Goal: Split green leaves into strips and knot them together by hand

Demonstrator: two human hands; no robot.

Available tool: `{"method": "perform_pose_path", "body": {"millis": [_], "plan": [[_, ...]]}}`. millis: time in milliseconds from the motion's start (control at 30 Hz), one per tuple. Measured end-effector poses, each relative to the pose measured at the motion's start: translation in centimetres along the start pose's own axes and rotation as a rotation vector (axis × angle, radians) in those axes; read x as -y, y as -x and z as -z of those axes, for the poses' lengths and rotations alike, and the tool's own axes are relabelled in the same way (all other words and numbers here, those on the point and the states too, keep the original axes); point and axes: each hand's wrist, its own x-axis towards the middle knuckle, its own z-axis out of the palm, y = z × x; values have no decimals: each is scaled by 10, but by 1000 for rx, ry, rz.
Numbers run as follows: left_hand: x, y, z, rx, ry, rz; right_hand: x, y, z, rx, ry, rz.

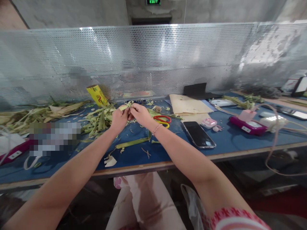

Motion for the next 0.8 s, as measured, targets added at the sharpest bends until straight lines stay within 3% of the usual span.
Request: {"method": "perform_pose_path", "body": {"millis": [200,567,667,800], "plan": [[-2,1,-1,-47,244,67,0,1,1,24,-47,6],[7,1,-8,-6,500,190,2,0,12,166,-35,-1],[13,-1,-9,121,592,213,7,1,22,153,236,58],[16,-2,-7,349,722,259,13,1,38,-101,651,366]]}}
